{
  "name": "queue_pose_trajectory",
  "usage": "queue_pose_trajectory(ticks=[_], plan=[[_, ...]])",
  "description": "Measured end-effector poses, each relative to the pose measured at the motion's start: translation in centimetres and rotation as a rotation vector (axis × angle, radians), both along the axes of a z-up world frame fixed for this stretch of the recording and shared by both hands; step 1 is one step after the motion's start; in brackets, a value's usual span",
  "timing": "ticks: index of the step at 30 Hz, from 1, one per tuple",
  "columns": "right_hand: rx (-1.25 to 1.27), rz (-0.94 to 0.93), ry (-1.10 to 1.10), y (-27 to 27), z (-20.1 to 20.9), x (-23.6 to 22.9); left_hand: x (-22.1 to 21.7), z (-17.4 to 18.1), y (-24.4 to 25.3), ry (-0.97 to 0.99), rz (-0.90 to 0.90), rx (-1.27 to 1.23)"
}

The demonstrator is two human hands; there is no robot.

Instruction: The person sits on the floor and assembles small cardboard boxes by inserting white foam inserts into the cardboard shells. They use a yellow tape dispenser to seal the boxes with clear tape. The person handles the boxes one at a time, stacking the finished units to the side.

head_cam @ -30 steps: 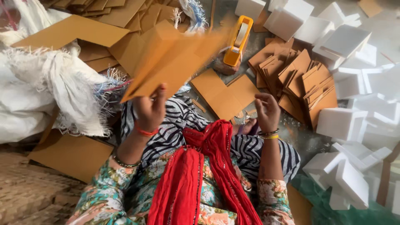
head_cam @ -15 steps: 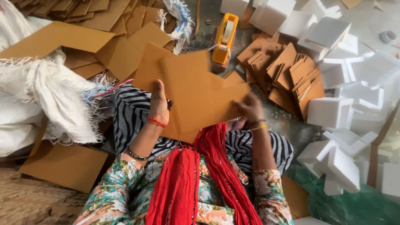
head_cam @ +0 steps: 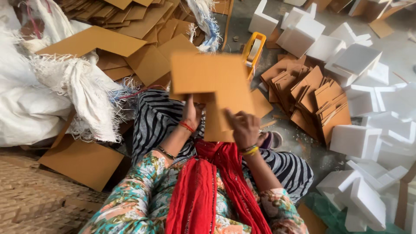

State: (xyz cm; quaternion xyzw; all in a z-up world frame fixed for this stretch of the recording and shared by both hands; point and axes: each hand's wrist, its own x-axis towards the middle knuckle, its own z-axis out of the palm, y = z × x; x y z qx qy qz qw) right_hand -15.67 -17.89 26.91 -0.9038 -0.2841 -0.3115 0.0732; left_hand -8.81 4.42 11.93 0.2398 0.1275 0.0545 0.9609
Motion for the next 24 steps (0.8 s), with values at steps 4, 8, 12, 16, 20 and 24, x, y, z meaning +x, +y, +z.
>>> queue_pose_trajectory(ticks=[4, 8, 12, 16, 20, 24], plan=[[-0.131, 0.119, 0.197, 2.6, -1.3, -1.3, -1.2, 0.3, 0.0, 0.052, -0.129, -0.174], [-0.179, 0.252, 0.324, 2.8, -1.4, -1.7, -1.9, 0.5, 1.4, 0.049, -0.103, -0.164], [-0.195, 0.17, 0.495, 3.1, -1.0, -2.1, -1.6, 1.8, 2.4, 0.082, 0.003, -0.188], [-0.251, 0.252, 0.537, 2.3, -1.5, -3.1, -1.1, 0.7, 1.6, 0.151, -0.026, -0.052], [-0.298, 0.339, 0.483, 2.1, -2.3, -2.8, -0.6, -3.4, -0.1, 0.198, 0.023, 0.242], [-0.065, 0.344, 0.59, 0.4, -1.1, -0.9, 0.1, -1.1, -0.5, -0.004, 0.124, 0.543]])
